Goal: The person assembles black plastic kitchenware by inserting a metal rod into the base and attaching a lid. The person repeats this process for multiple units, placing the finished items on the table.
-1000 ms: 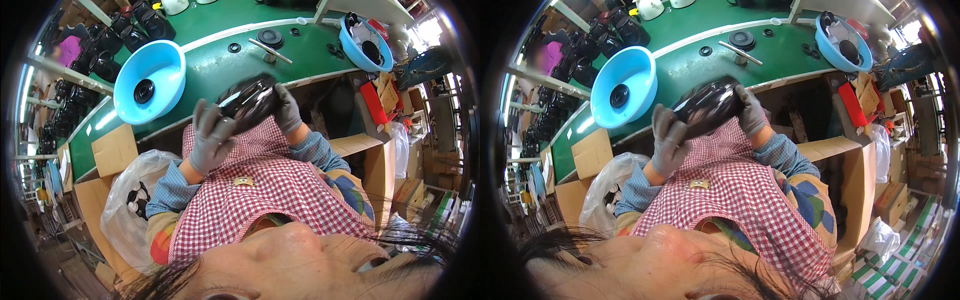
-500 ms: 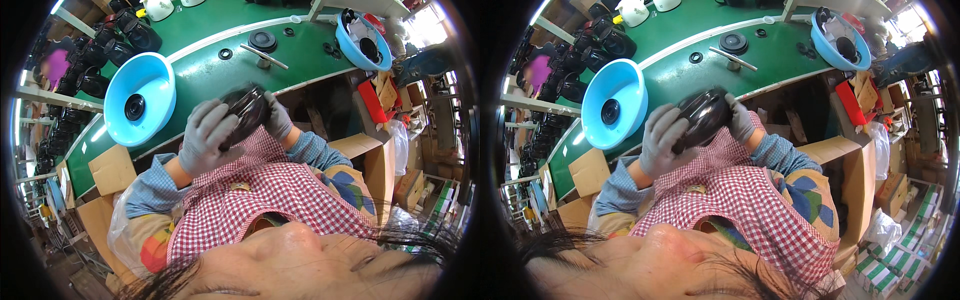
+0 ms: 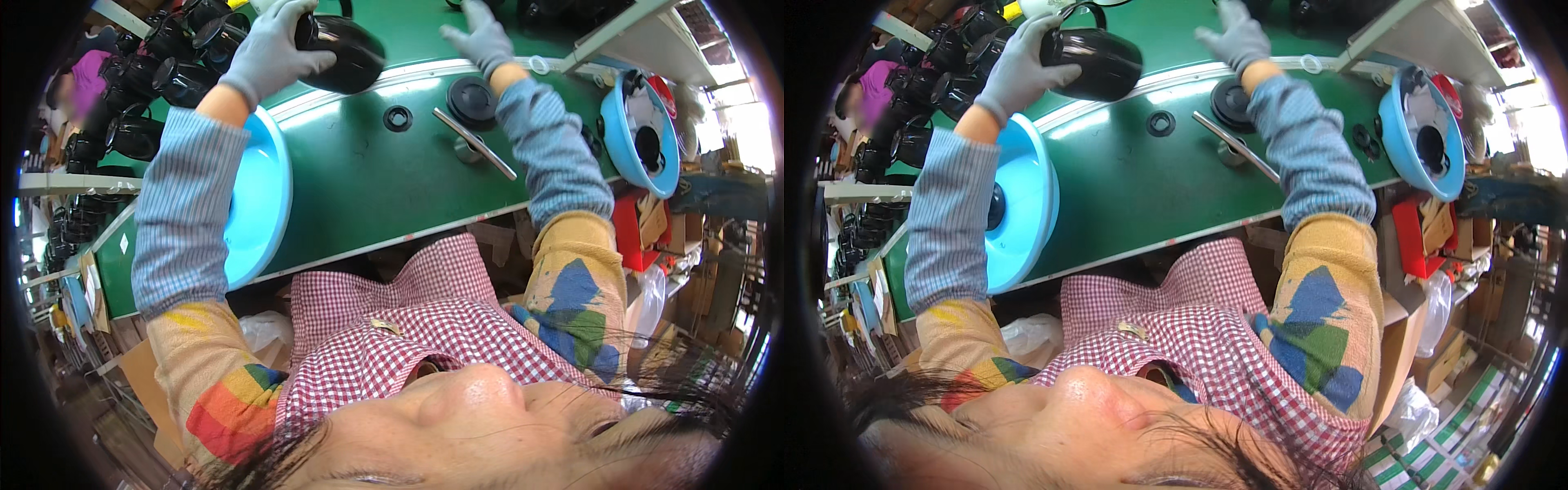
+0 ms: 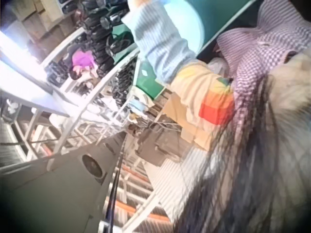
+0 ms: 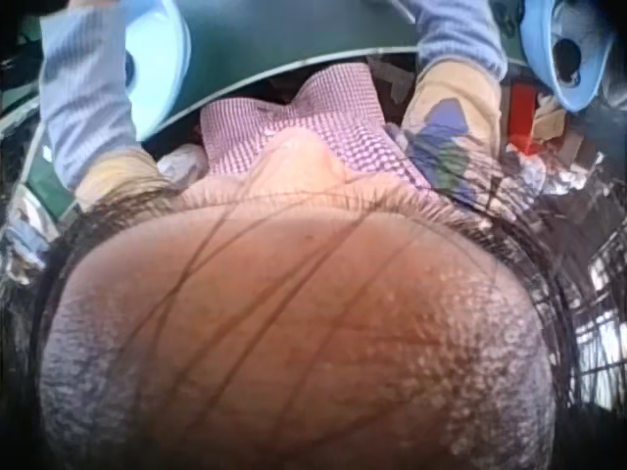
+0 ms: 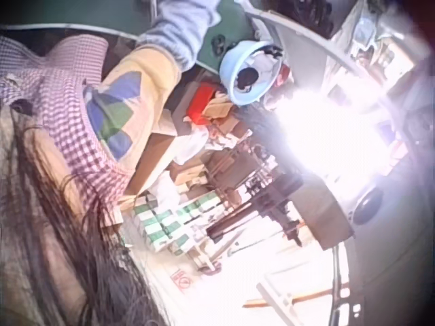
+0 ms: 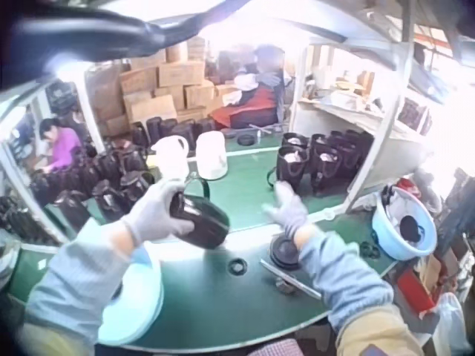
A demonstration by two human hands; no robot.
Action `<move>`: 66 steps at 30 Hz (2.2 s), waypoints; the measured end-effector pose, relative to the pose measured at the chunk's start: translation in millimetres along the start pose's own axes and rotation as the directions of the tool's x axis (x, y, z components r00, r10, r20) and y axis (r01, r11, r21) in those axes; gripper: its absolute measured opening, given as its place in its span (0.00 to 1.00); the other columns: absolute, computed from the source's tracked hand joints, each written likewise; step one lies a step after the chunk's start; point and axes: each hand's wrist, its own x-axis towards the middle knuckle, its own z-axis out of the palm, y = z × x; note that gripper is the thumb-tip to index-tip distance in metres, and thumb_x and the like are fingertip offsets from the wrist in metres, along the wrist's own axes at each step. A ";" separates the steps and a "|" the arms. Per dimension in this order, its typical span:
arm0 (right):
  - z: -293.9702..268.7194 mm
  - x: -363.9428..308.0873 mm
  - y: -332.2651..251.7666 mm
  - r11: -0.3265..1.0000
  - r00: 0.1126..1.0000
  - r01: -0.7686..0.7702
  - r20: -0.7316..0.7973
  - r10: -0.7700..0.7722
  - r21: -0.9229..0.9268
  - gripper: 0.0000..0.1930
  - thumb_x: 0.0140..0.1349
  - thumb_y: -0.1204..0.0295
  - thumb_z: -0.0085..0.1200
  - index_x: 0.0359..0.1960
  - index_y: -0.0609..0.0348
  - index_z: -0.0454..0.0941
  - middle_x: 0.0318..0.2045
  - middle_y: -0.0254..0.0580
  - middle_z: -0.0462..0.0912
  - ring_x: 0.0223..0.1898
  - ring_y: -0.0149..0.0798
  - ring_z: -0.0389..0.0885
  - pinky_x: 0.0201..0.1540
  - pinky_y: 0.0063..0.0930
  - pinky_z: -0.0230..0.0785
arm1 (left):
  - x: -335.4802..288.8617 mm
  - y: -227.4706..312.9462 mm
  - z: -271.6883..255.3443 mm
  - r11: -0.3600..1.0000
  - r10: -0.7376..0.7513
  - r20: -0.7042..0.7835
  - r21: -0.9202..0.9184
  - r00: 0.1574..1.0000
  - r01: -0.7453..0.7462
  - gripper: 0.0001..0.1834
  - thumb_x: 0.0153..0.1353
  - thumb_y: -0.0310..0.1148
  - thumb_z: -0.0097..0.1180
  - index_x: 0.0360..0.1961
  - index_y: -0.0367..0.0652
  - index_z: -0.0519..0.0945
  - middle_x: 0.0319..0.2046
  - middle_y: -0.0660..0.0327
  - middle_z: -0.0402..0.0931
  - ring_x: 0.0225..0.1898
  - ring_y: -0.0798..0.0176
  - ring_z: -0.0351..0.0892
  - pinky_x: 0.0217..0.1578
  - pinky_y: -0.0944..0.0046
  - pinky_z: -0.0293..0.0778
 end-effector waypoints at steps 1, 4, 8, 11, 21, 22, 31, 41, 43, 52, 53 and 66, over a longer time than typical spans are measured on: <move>-6.5 21.8 6.6 0.989 0.989 -0.104 0.096 0.114 -0.104 0.43 0.57 0.55 0.60 0.75 0.53 0.60 0.75 0.56 0.58 0.64 0.63 0.73 0.64 0.52 0.68 | 6.9 -12.6 10.3 0.990 -0.022 0.006 0.137 1.000 0.021 0.35 0.58 0.35 0.70 0.66 0.39 0.73 0.64 0.51 0.73 0.64 0.53 0.74 0.67 0.57 0.69; -62.2 62.6 -31.8 0.946 0.920 -0.266 0.245 0.306 -0.185 0.46 0.52 0.55 0.60 0.76 0.44 0.57 0.80 0.47 0.45 0.64 0.63 0.72 0.67 0.48 0.66 | 1.9 -21.4 -5.7 0.930 -0.317 0.160 0.247 0.935 0.273 0.44 0.39 0.46 0.78 0.59 0.41 0.78 0.54 0.47 0.78 0.59 0.42 0.75 0.62 0.51 0.71; -28.4 112.5 34.2 0.971 0.942 -0.111 0.288 0.171 -0.211 0.40 0.57 0.58 0.59 0.73 0.43 0.62 0.79 0.50 0.49 0.68 0.56 0.70 0.70 0.44 0.64 | 14.0 -42.1 -27.0 0.874 -0.486 0.119 0.096 0.866 0.477 0.32 0.45 0.40 0.75 0.53 0.43 0.81 0.43 0.48 0.83 0.44 0.45 0.84 0.49 0.53 0.80; -18.8 86.8 8.7 0.975 0.938 -0.180 0.275 0.211 -0.132 0.32 0.59 0.64 0.60 0.69 0.40 0.70 0.63 0.53 0.77 0.62 0.57 0.78 0.65 0.42 0.70 | -2.8 -63.8 -32.7 0.844 -0.522 0.117 0.217 0.845 0.491 0.33 0.49 0.41 0.73 0.57 0.43 0.77 0.44 0.44 0.83 0.46 0.42 0.85 0.49 0.51 0.80; -72.1 47.1 12.5 0.988 0.974 0.127 0.200 -0.108 -0.086 0.12 0.55 0.72 0.63 0.42 0.52 0.84 0.43 0.47 0.84 0.48 0.53 0.84 0.53 0.42 0.76 | -74.3 8.5 -28.4 0.959 0.006 0.145 -0.280 0.989 0.035 0.34 0.60 0.38 0.68 0.67 0.40 0.74 0.65 0.49 0.73 0.67 0.53 0.71 0.68 0.55 0.66; -98.3 32.9 -3.0 0.995 0.973 0.097 0.207 -0.100 0.027 0.11 0.55 0.72 0.63 0.40 0.54 0.84 0.41 0.48 0.84 0.47 0.52 0.84 0.53 0.43 0.76 | -89.5 40.8 -32.9 0.938 -0.051 0.186 -0.328 0.981 0.111 0.32 0.62 0.38 0.66 0.66 0.38 0.75 0.61 0.48 0.76 0.65 0.54 0.73 0.66 0.55 0.69; -217.5 -71.1 -161.0 0.689 0.808 0.434 0.088 -0.583 0.580 0.14 0.52 0.83 0.69 0.41 0.62 0.84 0.46 0.45 0.86 0.46 0.45 0.87 0.50 0.33 0.81 | -251.8 102.2 50.0 -0.686 -0.394 0.719 -0.645 0.572 0.337 0.35 0.72 0.44 0.56 0.74 0.41 0.62 0.68 0.47 0.67 0.70 0.47 0.67 0.70 0.51 0.64; -185.0 -171.5 -237.5 0.573 0.718 0.334 0.192 -0.669 0.749 0.20 0.48 0.83 0.66 0.45 0.56 0.82 0.47 0.43 0.85 0.45 0.47 0.86 0.46 0.38 0.81 | -296.3 133.9 90.8 -0.925 -0.235 0.333 -0.364 0.913 -0.105 0.41 0.66 0.44 0.66 0.72 0.36 0.62 0.67 0.43 0.67 0.62 0.48 0.78 0.57 0.56 0.83; -178.8 -182.9 -247.5 0.559 0.677 0.367 0.199 -0.708 0.743 0.18 0.52 0.79 0.65 0.46 0.54 0.82 0.47 0.42 0.84 0.45 0.46 0.85 0.45 0.38 0.79 | -334.7 113.6 125.4 -0.964 -0.158 0.386 -0.259 0.909 -0.058 0.39 0.71 0.48 0.57 0.73 0.35 0.60 0.67 0.43 0.68 0.64 0.50 0.75 0.60 0.57 0.80; -52.6 -84.1 -95.9 0.935 0.952 -0.041 0.297 -0.070 0.352 0.37 0.59 0.48 0.67 0.69 0.42 0.72 0.61 0.49 0.80 0.53 0.51 0.84 0.54 0.50 0.78 | -376.3 99.1 137.6 -0.947 -0.265 0.466 -0.292 0.844 -0.136 0.36 0.73 0.45 0.56 0.74 0.39 0.60 0.69 0.45 0.66 0.66 0.50 0.73 0.61 0.56 0.78; -33.1 -77.7 -68.7 0.995 0.984 0.080 0.163 -0.068 -0.066 0.32 0.55 0.58 0.66 0.62 0.53 0.77 0.62 0.56 0.76 0.62 0.55 0.75 0.65 0.38 0.69 | -373.8 99.5 142.0 -0.947 -0.269 0.468 -0.289 0.842 -0.142 0.36 0.73 0.45 0.55 0.74 0.39 0.60 0.69 0.45 0.66 0.66 0.50 0.73 0.61 0.56 0.78; -18.7 -78.3 -33.8 0.946 0.930 -0.121 0.367 0.003 0.299 0.52 0.50 0.40 0.65 0.74 0.53 0.63 0.70 0.56 0.67 0.68 0.56 0.69 0.71 0.44 0.60 | -316.1 119.5 90.1 -0.416 -0.331 0.357 -0.886 0.874 0.205 0.37 0.72 0.42 0.59 0.76 0.47 0.58 0.71 0.53 0.64 0.70 0.55 0.68 0.67 0.55 0.71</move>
